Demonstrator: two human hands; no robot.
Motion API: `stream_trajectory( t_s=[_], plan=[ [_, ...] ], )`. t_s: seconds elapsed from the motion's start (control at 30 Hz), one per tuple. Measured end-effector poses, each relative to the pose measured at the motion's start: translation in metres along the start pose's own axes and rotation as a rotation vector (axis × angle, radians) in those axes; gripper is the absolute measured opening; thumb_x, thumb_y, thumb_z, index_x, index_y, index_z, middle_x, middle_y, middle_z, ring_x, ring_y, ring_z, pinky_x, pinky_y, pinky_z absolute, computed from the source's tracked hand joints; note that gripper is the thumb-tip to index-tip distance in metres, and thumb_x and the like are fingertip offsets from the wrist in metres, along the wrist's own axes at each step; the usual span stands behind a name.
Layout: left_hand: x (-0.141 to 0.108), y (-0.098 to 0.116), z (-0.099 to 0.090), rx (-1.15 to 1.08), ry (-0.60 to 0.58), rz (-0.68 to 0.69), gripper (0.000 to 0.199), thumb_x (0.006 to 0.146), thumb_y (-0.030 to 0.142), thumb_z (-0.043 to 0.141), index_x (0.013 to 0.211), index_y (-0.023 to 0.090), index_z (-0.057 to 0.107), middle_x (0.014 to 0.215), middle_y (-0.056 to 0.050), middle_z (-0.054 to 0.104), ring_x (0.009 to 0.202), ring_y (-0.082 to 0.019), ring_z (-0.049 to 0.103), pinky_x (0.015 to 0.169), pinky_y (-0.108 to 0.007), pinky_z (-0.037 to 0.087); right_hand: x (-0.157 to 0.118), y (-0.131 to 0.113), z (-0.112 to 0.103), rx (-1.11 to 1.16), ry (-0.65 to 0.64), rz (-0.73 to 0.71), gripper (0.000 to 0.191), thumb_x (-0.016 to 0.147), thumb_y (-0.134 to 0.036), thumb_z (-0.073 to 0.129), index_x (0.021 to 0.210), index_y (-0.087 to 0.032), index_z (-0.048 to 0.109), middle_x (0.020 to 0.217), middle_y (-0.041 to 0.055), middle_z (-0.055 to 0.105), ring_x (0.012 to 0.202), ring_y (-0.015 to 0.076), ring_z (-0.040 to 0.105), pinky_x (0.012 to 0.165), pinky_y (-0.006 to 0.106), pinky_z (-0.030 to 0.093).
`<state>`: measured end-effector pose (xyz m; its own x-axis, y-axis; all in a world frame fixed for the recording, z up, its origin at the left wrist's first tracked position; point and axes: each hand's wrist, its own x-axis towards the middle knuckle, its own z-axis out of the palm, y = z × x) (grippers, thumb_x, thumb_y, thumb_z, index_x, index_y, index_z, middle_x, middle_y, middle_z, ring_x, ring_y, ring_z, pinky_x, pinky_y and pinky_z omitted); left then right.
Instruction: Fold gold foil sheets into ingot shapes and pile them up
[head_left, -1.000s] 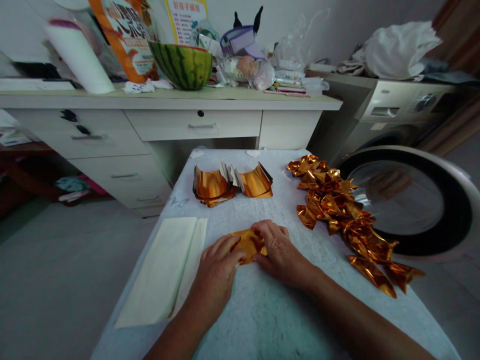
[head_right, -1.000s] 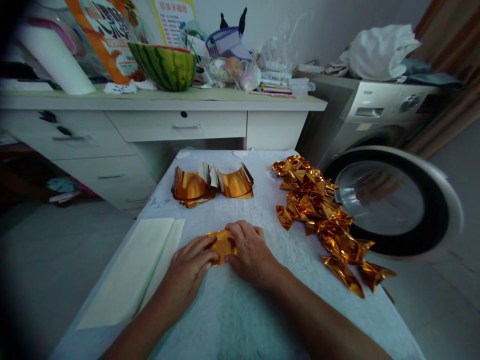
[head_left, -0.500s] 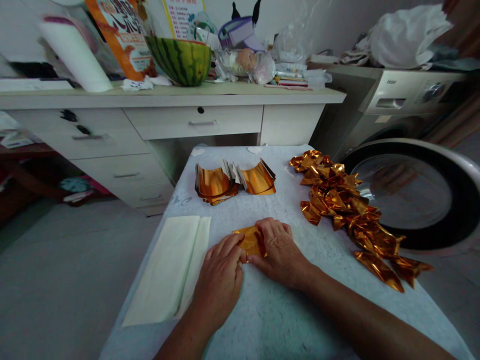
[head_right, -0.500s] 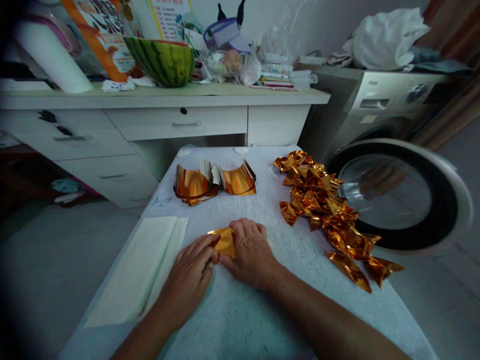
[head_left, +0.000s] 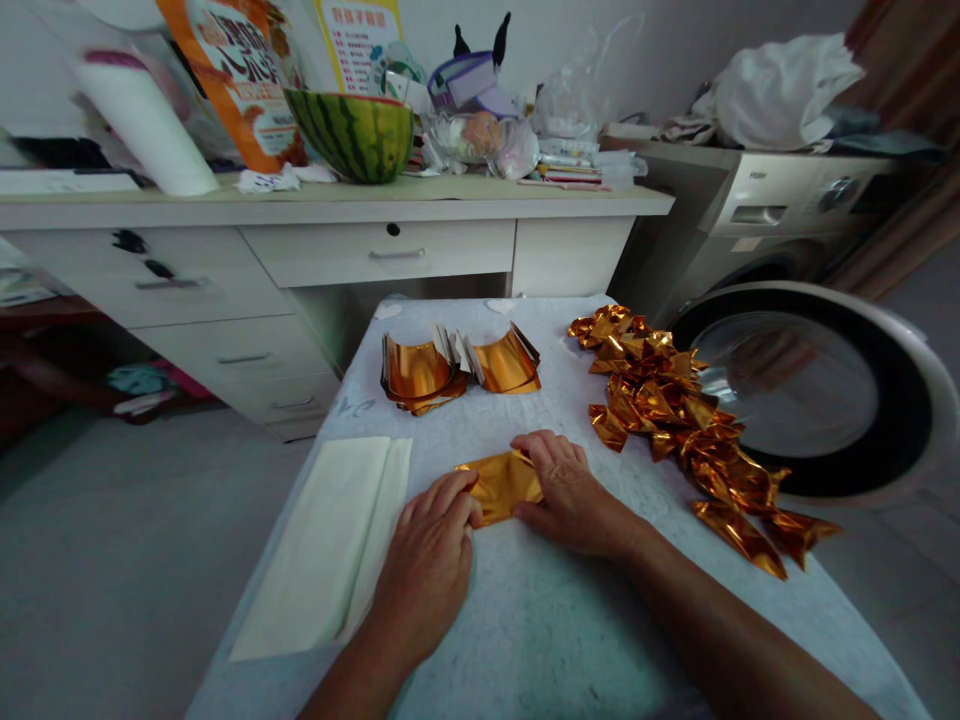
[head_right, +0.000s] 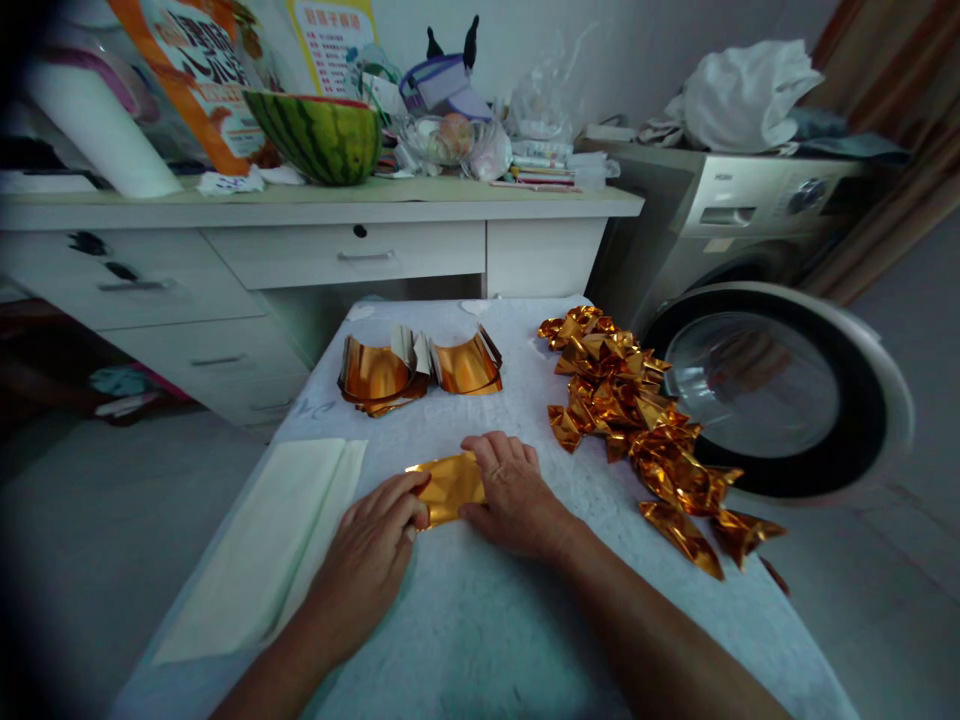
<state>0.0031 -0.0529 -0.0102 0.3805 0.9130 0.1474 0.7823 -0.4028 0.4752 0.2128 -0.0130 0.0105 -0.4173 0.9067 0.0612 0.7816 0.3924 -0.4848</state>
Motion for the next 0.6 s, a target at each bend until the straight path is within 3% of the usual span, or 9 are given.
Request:
stream_trajectory(
  t_s=[0.6],
  plan=[
    [0.002,-0.003,0.000,0.001,0.005,0.017,0.026,0.081,0.001,0.040,0.089,0.023,0.051,0.134,-0.006,0.055,0.131,-0.024,0.045,0.103,-0.050,0.041,0.002,0.026,-0.025,-0.008,-0.097,0.067,0.072,0.072,-0.028,0.076,0.134,-0.015,0.042,0.132,0.0167,0.049,0.122,0.0308,0.047,0.102,0.049,0.038]
  ],
)
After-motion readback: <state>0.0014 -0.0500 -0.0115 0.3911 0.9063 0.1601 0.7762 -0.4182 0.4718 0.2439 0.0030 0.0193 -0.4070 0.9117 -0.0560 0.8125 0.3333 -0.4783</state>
